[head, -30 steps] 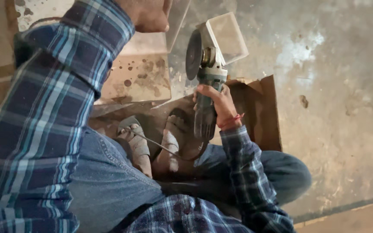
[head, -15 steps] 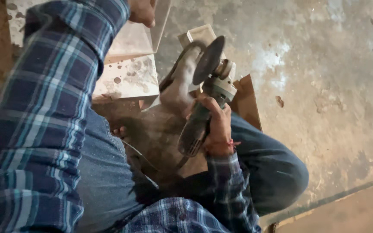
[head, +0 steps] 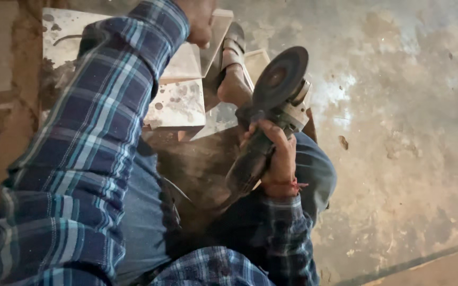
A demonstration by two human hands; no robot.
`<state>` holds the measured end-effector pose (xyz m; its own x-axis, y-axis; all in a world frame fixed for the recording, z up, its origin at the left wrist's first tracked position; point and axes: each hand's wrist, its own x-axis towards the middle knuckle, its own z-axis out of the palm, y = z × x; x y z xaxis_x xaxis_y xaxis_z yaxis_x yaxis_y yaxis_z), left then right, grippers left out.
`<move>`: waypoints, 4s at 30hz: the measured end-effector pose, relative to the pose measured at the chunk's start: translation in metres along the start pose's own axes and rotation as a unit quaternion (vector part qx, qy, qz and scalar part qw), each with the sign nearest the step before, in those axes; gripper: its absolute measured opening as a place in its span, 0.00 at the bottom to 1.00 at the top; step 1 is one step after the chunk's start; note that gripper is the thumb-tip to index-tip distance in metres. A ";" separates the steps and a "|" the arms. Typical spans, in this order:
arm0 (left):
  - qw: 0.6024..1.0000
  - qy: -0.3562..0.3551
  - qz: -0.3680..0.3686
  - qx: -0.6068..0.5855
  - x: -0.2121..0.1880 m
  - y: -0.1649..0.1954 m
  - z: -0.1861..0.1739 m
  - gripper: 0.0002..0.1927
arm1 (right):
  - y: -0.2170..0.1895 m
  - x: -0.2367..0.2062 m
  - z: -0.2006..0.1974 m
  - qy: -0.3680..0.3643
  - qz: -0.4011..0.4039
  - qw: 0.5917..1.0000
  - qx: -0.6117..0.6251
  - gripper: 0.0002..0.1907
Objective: The person sits on the floor holding clear plastic sheets and grinds their edges with a handheld angle grinder, turning the sheets over and repositioning them to smooth different edges, then holds up a ground sheet to view the result.
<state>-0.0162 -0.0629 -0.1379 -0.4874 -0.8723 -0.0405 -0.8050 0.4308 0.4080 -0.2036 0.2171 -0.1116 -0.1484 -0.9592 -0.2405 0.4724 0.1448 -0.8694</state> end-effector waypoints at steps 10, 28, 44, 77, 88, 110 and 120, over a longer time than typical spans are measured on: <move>0.999 0.005 0.026 0.033 0.003 -0.005 0.002 0.18 | 0.012 0.017 -0.032 -0.020 0.014 1.000 0.014 0.11; 0.997 -0.019 -0.014 0.072 -0.041 0.045 -0.061 0.07 | -0.004 0.088 -0.052 -0.048 0.096 0.978 -0.180 0.12; 0.985 0.043 0.032 0.165 -0.031 0.030 -0.045 0.12 | 0.001 0.142 -0.047 -0.140 0.160 0.952 -0.221 0.12; 0.993 -0.002 0.013 0.120 -0.033 0.032 -0.050 0.09 | 0.030 0.128 -0.083 -0.130 0.134 0.982 -0.011 0.30; 0.982 0.012 0.072 0.175 -0.036 0.045 -0.060 0.15 | 0.015 0.134 -0.087 -0.084 0.191 0.973 -0.103 0.29; 0.993 -0.029 -0.035 0.106 -0.039 0.043 -0.066 0.13 | -0.045 0.131 -0.029 -0.152 0.123 0.965 -0.173 0.31; 0.994 -0.013 -0.014 0.110 -0.038 0.037 -0.060 0.14 | -0.047 0.130 -0.031 -0.168 0.113 0.971 -0.128 0.33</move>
<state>-0.0073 -0.0279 -0.0665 -0.4698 -0.8796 -0.0741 -0.8715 0.4489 0.1974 -0.2717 0.0929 -0.1151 0.2464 -0.9150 -0.3196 0.2227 0.3744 -0.9001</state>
